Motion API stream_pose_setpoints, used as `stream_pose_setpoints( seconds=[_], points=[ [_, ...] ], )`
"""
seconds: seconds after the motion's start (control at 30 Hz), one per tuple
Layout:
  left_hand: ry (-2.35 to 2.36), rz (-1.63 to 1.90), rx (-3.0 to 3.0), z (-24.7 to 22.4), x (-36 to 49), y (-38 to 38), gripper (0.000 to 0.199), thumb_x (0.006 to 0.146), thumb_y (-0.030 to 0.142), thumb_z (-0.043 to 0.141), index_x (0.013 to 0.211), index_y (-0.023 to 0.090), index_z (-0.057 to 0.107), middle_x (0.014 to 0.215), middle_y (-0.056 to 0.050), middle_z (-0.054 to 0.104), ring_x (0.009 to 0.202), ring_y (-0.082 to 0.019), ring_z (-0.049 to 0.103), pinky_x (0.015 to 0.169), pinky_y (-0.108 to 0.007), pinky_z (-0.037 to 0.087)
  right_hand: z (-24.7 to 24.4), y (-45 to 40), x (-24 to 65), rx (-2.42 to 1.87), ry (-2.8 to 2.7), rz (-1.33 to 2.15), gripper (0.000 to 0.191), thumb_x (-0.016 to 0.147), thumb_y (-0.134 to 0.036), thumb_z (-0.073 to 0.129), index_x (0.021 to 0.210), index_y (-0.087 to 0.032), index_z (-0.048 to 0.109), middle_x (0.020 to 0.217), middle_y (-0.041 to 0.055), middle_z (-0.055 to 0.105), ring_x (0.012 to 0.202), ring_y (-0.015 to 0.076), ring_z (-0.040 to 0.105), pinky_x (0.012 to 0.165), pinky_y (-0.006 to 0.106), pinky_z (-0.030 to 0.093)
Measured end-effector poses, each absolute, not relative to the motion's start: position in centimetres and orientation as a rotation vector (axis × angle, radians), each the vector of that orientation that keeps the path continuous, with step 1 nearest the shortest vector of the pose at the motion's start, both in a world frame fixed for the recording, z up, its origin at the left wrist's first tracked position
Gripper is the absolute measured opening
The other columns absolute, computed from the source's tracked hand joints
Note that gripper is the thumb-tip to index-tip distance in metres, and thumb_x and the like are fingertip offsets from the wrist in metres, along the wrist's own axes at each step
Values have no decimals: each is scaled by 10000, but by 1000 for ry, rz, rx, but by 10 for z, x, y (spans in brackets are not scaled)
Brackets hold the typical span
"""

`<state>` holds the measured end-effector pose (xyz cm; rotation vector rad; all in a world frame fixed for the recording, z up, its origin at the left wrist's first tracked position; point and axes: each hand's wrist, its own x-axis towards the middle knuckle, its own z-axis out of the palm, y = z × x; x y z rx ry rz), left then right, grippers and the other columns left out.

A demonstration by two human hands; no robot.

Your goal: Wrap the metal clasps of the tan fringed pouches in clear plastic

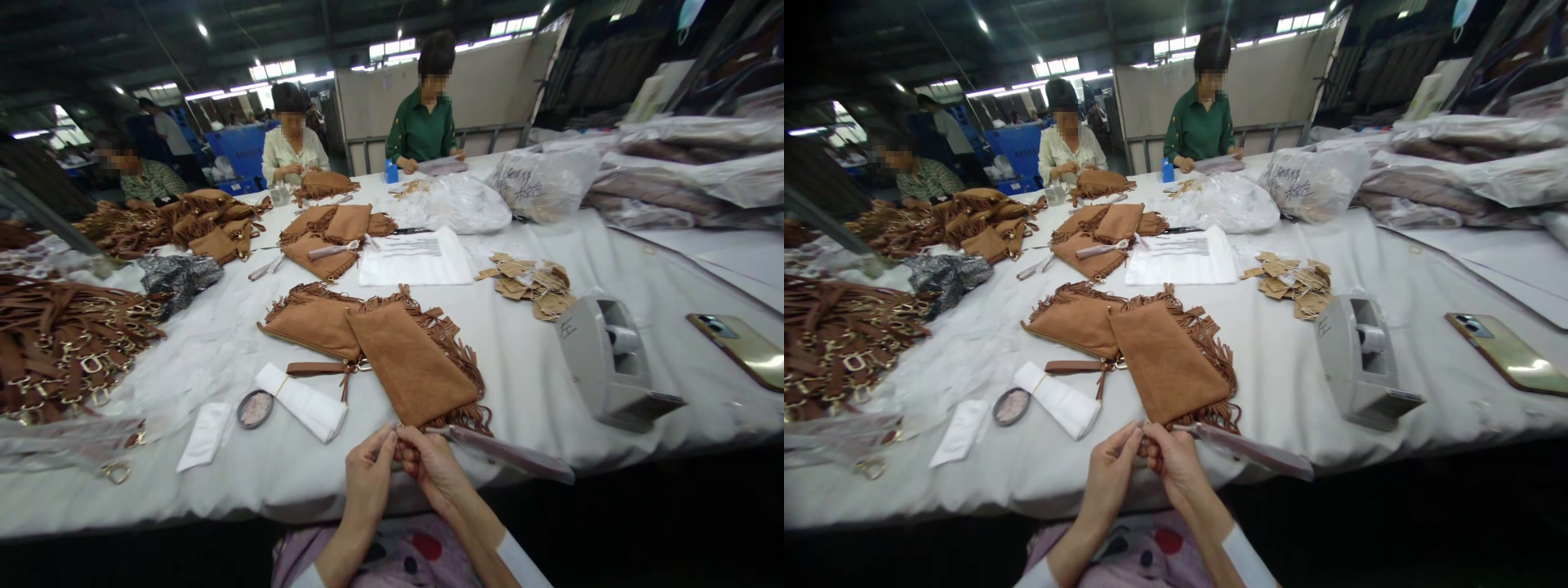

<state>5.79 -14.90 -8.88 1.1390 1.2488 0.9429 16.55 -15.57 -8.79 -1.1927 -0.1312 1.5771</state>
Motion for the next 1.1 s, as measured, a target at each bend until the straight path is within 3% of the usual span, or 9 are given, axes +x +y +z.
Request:
stream_pose_setpoints(
  seconds=[0.1,0.3,0.53,0.73,0.87,0.93,1.03,1.1],
  points=[
    [1291,961,1247,-97,56,-155,327,814,427,585,1028,217,715,1092,-56,700,1034,-235,616,960,-342,451,-89,-156,166,-1205,-122,1573,205,571,-229,762,564,-121,588,486,-36,505,429,44,432,367,125,317],
    [1225,882,1759,-117,41,-164,353,909,301,417,1153,231,662,811,-87,663,748,-192,602,730,-286,474,-89,-157,166,-1206,-89,1572,223,563,-241,790,575,-125,600,490,-37,515,432,45,432,383,133,353],
    [1191,858,2045,-125,31,-163,426,917,196,313,1222,213,611,730,-68,562,660,-164,534,638,-261,437,-83,-164,164,-1037,-93,1616,255,585,-301,809,614,-132,620,575,-25,557,534,77,506,529,183,483],
    [1260,823,1707,-104,37,-168,400,920,332,385,1213,193,617,787,-86,640,713,-184,589,690,-275,462,-85,-160,166,-1130,-263,1642,381,550,-395,855,596,-119,597,495,-53,476,440,52,425,430,169,403],
    [1299,703,1325,-97,25,-183,546,904,498,372,1295,149,525,787,-67,676,478,-134,522,511,-262,442,-82,-157,173,-1196,-397,1635,408,536,-426,852,613,-112,603,477,-58,455,401,47,374,381,184,347],
    [1272,664,1280,-93,15,-186,543,877,521,425,1248,147,557,867,-78,697,568,-150,590,586,-270,484,-78,-156,178,-1251,-438,1629,426,528,-449,846,595,-113,594,479,-51,459,397,43,356,363,184,307],
    [1305,725,1302,-81,8,-178,512,825,498,537,1200,151,577,1065,-111,683,939,-210,632,854,-308,481,-74,-155,187,-1328,-476,1622,436,520,-465,837,596,-115,590,485,-37,482,398,41,356,353,177,239],
    [1292,729,1311,-74,17,-167,508,799,498,576,1162,144,585,1065,-117,680,956,-214,623,847,-308,481,-73,-155,191,-1364,-507,1605,433,526,-470,828,610,-115,595,489,-33,491,398,40,361,355,176,205]
  ],
)
